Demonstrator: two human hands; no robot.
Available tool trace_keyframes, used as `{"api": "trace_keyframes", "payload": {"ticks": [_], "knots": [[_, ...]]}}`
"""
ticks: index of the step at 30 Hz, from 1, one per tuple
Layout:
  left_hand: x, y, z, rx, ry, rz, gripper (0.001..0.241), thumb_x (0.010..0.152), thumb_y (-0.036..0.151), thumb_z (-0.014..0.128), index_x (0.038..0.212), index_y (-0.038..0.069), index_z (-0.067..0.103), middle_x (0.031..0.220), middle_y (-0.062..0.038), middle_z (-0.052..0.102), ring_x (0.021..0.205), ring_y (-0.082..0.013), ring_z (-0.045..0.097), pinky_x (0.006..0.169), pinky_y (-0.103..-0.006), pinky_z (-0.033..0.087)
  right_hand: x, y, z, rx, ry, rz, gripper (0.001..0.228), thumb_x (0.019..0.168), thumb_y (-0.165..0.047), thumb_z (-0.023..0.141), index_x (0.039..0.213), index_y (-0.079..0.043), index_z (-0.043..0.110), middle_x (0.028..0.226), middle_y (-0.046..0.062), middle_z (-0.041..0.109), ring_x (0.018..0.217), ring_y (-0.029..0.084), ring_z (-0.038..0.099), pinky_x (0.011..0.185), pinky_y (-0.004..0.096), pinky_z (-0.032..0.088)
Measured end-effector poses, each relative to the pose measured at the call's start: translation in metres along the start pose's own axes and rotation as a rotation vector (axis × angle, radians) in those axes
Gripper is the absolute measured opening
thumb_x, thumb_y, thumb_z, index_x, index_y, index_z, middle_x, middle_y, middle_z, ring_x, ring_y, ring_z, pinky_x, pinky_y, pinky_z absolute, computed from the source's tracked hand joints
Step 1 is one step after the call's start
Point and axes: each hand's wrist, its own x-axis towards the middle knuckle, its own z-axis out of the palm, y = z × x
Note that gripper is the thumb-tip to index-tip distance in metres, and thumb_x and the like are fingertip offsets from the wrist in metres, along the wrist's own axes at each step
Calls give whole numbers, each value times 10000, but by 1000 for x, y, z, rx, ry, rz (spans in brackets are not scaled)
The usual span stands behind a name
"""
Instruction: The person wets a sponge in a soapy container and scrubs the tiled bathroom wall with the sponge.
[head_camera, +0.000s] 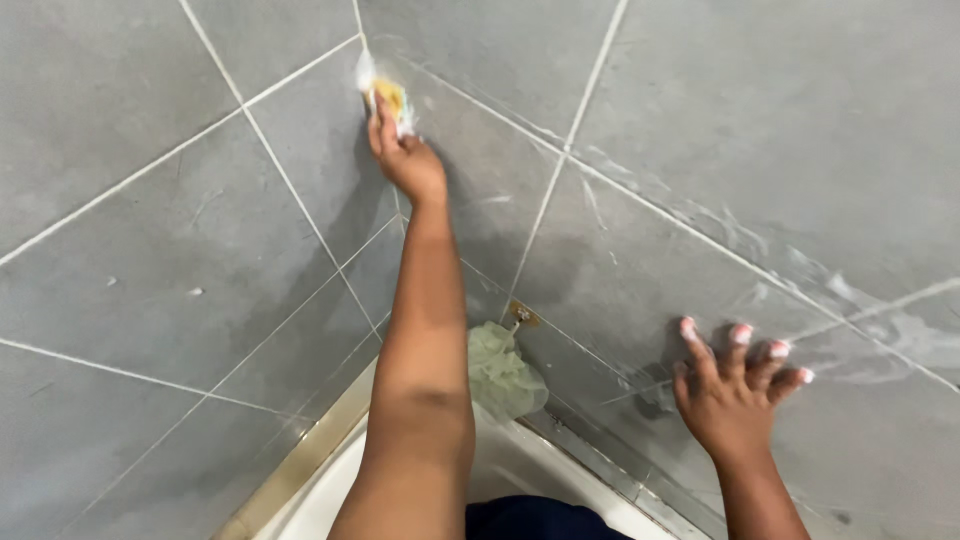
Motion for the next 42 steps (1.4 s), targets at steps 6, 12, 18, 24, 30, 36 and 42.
{"api": "trace_keyframes", "payload": {"ticks": [6,12,18,24,30,36,42], "knots": [[-121,75,-11,-346,-222,290,572,939,-159,477,1430,107,602,1428,-118,523,1349,-308,555,1180,-411,495,0,-6,-12,-10,-31,24,627,993,-449,637,1602,-423,490,1808,133,-62,1598,392,-268,1204,623,-259],[-118,79,-27,-337,-342,352,494,1045,-135,502,1434,149,612,1450,-136,517,1356,-272,551,1201,-393,462,12,-5,-67,84,-196,115,684,843,-362,698,1499,-469,537,1707,23,264,1605,377,133,1266,633,12],[-82,58,-17,-45,-194,-48,657,897,-176,525,1470,144,553,1464,-171,443,1237,-303,608,1019,-367,563,56,20,-159,284,-15,-99,637,754,-259,792,1365,-343,631,1602,108,427,1517,328,340,1244,620,212],[-205,121,-54,-71,-418,476,586,792,-106,592,1305,162,682,1392,-159,535,1327,-363,524,1145,-477,397,133,17,-201,250,65,-629,458,771,-143,720,1228,-147,714,1380,99,632,1320,266,576,1127,412,439],[-127,48,-32,-167,-303,158,709,896,-183,447,1507,160,555,1417,-129,480,1287,-284,560,1125,-347,491,178,-16,-198,369,-285,-1132,338,792,-163,709,1118,-81,740,935,55,703,933,220,670,828,388,515],[-101,39,-36,-55,-313,109,708,850,-171,571,1486,140,549,1394,-158,462,1241,-307,582,1028,-352,524,227,-26,-200,427,-283,-1285,131,773,-224,683,801,-97,669,810,68,639,813,262,640,783,407,504],[-162,59,-73,99,-545,599,505,845,-14,588,1294,200,680,1279,-160,590,1210,-347,567,1057,-457,470,248,-29,-179,565,-239,-1432,145,773,-226,681,814,-90,656,797,77,627,800,277,637,761,423,493]]}}
